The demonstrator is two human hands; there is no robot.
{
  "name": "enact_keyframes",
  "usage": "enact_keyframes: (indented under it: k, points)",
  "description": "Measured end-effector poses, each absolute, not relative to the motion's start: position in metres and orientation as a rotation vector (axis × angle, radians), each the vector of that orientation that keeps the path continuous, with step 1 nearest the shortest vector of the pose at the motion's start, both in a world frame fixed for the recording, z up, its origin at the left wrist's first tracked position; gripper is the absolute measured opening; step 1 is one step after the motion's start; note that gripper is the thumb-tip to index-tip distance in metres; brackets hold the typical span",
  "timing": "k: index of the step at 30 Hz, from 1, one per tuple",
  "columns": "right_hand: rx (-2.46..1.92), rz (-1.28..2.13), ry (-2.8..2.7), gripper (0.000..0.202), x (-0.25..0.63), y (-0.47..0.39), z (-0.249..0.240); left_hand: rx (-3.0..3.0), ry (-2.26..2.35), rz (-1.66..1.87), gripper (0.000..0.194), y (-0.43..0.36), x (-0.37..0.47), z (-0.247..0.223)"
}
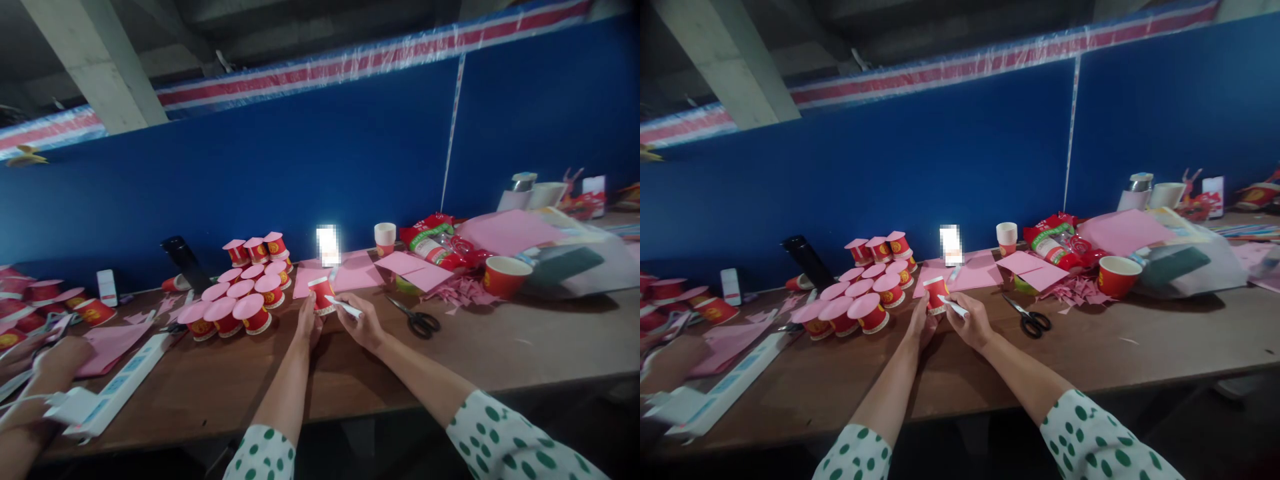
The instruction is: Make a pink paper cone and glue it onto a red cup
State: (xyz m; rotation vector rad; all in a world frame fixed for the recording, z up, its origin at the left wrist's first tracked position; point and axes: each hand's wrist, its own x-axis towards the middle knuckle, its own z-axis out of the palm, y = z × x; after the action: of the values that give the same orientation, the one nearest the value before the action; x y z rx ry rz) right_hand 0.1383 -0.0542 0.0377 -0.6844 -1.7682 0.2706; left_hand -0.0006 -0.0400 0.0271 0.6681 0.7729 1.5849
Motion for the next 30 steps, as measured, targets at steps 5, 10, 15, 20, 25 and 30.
enact_keyframes:
  k: [5, 10, 15, 20, 25, 30]
  points:
    - [-0.685, 0.297, -1.772, 0.015, 0.1385, -0.0537, 0.0368, 0.672, 0.767, 1.575, 0.03, -0.042, 0.0004, 0.0295]
    - [-0.685, 0.312, -1.775, 0.015, 0.1382, -0.0542, 0.0371, 0.66, 0.778, 1.573, 0.029, -0.0422, 0.0, 0.0297]
    - [-0.679, 0.292, -1.783, 0.014, 0.1385, -0.0541, 0.0372, 0.669, 0.745, 1.577, 0.026, -0.0413, -0.0003, 0.0284]
    - [-0.688, 0.295, -1.774, 0.016, 0.139, -0.0542, 0.0381, 0.7, 0.724, 1.575, 0.026, -0.0412, -0.0006, 0.0265]
    - [-0.69, 0.306, -1.775, 0.014, 0.139, -0.0539, 0.0388, 0.695, 0.74, 1.583, 0.03, -0.0397, -0.0006, 0.0252]
    - [-0.698, 0.296, -1.784, 0.013, 0.1385, -0.0526, 0.0375, 0.7, 0.75, 1.566, 0.03, -0.0408, -0.0003, 0.0269]
